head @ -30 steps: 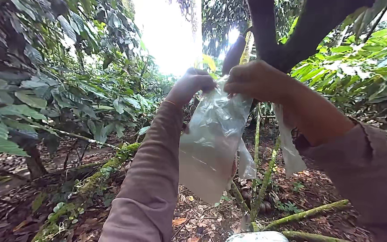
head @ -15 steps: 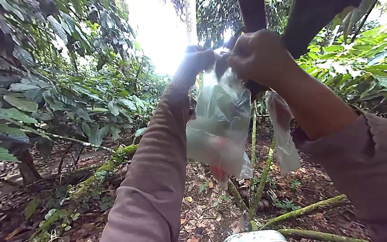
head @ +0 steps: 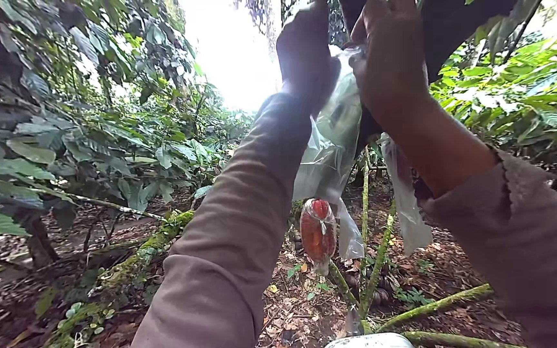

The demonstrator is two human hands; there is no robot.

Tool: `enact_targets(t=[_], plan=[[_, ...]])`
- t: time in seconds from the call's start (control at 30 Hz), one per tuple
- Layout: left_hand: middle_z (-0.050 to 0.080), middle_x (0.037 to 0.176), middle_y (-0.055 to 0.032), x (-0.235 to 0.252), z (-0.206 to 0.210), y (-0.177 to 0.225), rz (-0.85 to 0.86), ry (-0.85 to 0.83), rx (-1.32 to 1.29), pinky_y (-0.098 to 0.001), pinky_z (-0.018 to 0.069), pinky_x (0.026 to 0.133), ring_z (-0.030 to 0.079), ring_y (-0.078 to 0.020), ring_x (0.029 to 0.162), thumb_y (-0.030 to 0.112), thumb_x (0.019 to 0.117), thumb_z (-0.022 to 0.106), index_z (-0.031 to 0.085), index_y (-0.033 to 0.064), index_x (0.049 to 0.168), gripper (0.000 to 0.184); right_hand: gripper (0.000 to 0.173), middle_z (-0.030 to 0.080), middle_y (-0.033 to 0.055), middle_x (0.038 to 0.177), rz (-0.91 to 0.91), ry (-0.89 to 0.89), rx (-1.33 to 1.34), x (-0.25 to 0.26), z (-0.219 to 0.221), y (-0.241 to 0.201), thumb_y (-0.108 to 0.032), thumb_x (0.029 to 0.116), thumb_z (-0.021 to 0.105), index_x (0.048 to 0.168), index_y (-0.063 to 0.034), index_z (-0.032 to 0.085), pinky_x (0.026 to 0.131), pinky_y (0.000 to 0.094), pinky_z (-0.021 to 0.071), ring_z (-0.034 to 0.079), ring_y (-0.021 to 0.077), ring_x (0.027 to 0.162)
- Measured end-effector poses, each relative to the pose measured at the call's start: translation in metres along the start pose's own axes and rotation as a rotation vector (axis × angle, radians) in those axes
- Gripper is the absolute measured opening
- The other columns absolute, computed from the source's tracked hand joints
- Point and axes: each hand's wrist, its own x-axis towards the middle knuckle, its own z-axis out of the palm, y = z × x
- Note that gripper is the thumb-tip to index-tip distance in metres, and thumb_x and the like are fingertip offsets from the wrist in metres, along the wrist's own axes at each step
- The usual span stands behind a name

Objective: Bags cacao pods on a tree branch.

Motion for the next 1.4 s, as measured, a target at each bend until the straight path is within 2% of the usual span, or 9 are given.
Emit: enact_targets(t=[0.27,0.37,0.6,0.77,0.9,1.03,1.17,1.3,1.4], plan=[[0.064,0.088,-0.0022,-0.007,-0.014,-0.018,0.134,-0.157,-0.670,-0.0228,0.0526,0.068,0.060,-0.0048,0.072,0.005,0.0915,0.063,0.069,0.0022,0.092,0.006,0.033,0.063,0.0263,0.127,0.046,0.045,0.014,0.008,-0.001,0.006,-0.004,0.0930,0.063,0.125,0.0053,0.061,0.100,0.0553,0.0483,0.063,0.0402,0.118],[0.064,0.088,-0.0017,-0.015,-0.022,-0.021,0.147,-0.232,-0.664,-0.0222,0.0518,0.068,0.059,-0.0033,0.071,0.006,0.0906,0.065,0.070,0.0022,0.088,0.007,0.033,0.065,0.0239,0.126,0.061,0.070,0.043,0.013,-0.001,0.009,-0.008,0.0915,0.064,0.123,0.0023,0.063,0.098,0.0560,0.0483,0.064,0.0384,0.117],[0.070,0.091,-0.0013,-0.017,-0.043,-0.012,0.072,-0.346,-0.471,-0.0278,0.0504,0.071,0.060,-0.0054,0.073,0.014,0.0966,0.063,0.074,0.0060,0.106,0.017,0.022,0.066,0.0060,0.102,0.096,-0.071,0.483,0.022,-0.020,0.022,-0.009,0.0951,0.067,0.115,-0.0018,0.065,0.066,0.0230,0.0572,0.064,0.0051,0.070],[0.062,0.071,0.0055,-0.026,-0.047,-0.017,0.014,-0.383,-0.840,-0.0172,0.0453,0.053,0.053,-0.0005,0.055,0.003,0.0938,0.063,0.070,0.0054,0.091,0.008,0.020,0.068,0.0047,0.105,0.071,-0.062,0.401,0.023,-0.020,0.023,-0.008,0.0897,0.071,0.110,-0.0065,0.069,0.071,0.0257,0.0497,0.059,0.0059,0.077],[0.058,0.061,0.0028,-0.023,-0.046,-0.013,-0.225,-0.515,-1.097,-0.0180,0.0453,0.049,0.053,-0.0040,0.050,0.003,0.0990,0.057,0.064,0.0049,0.082,0.019,0.017,0.068,0.0056,0.098,0.051,-0.069,0.523,0.024,-0.014,0.017,-0.004,0.0912,0.069,0.108,-0.0015,0.067,0.070,0.0237,0.0603,0.068,0.0058,0.073],[0.069,0.083,-0.0062,-0.018,-0.049,-0.012,-0.331,-0.663,-1.179,-0.0222,0.0488,0.051,0.059,-0.0106,0.056,0.035,0.1121,0.035,0.059,0.0085,0.124,0.038,0.022,0.070,0.0025,0.103,-0.064,-0.044,0.504,0.026,-0.016,0.022,-0.009,0.0890,0.073,0.110,-0.0052,0.070,0.085,0.0228,0.0540,0.065,0.0031,0.089],[0.066,0.083,-0.0064,-0.011,-0.038,-0.015,-0.406,-0.712,-1.267,-0.0215,0.0516,0.052,0.062,-0.0108,0.059,0.045,0.1107,0.036,0.061,0.0042,0.107,0.048,0.029,0.069,0.0026,0.111,-0.113,-0.203,0.463,0.021,-0.025,0.023,-0.010,0.0969,0.066,0.126,-0.0066,0.062,0.089,0.0218,0.0513,0.064,0.0006,0.096],[0.063,0.077,-0.0060,-0.008,-0.028,-0.026,-0.461,-0.704,-1.422,-0.0196,0.0517,0.051,0.061,-0.0093,0.059,0.011,0.1052,0.047,0.060,0.0010,0.100,0.017,0.023,0.069,0.0033,0.107,-0.233,-0.114,0.498,0.015,-0.033,0.028,-0.007,0.0950,0.065,0.117,-0.0021,0.065,0.087,0.0183,0.0556,0.067,0.0001,0.095],[0.063,0.077,-0.0065,-0.008,-0.032,-0.025,-0.453,-0.713,-1.425,-0.0229,0.0548,0.055,0.063,-0.0111,0.060,0.011,0.1080,0.041,0.058,0.0009,0.100,0.021,0.021,0.068,0.0120,0.109,-0.426,-0.089,0.233,0.007,-0.034,0.031,-0.014,0.0940,0.061,0.109,-0.0029,0.070,0.089,0.0327,0.0517,0.064,0.0160,0.100]])
